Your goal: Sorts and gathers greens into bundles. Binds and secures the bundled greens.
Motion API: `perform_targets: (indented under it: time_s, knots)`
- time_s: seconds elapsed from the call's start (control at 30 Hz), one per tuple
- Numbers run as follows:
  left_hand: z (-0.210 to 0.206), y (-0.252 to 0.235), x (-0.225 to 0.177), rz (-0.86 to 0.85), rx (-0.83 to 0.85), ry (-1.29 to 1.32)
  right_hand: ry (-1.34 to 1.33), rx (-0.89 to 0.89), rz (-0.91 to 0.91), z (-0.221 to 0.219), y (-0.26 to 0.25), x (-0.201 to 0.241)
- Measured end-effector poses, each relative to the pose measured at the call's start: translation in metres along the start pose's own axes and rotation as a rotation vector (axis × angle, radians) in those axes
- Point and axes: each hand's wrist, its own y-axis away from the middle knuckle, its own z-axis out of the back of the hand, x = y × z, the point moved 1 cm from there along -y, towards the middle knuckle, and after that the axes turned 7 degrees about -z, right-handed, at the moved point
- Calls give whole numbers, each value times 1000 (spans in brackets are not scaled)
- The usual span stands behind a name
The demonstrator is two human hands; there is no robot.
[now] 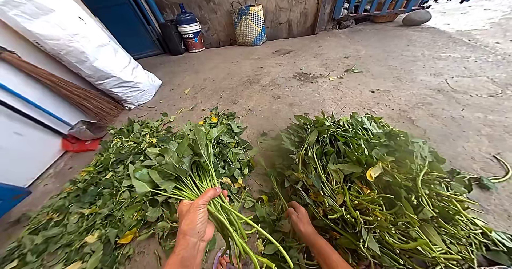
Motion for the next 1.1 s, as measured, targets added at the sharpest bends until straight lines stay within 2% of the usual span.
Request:
perform_targets:
  time_s: [0.1,0.3,0.47,0.67,0.93,1.1]
  knots:
    - [0,-1,5,-23,-7,5,-292,25,123,7,29,20]
    - [-1,0,11,-45,-26,-80,-535,167,395,6,74,52]
    - [-2,1,17,-37,52,-70,-508,293,591,1,106,82]
    - [-5,4,14,-70,153,-68,-361,326,787,-7,120,99]
    - [-2,5,10,-87,301,-44,-241,331,685,5,120,108]
    - [-5,10,12,-93,354,-47,-19,363,590,10,112,122]
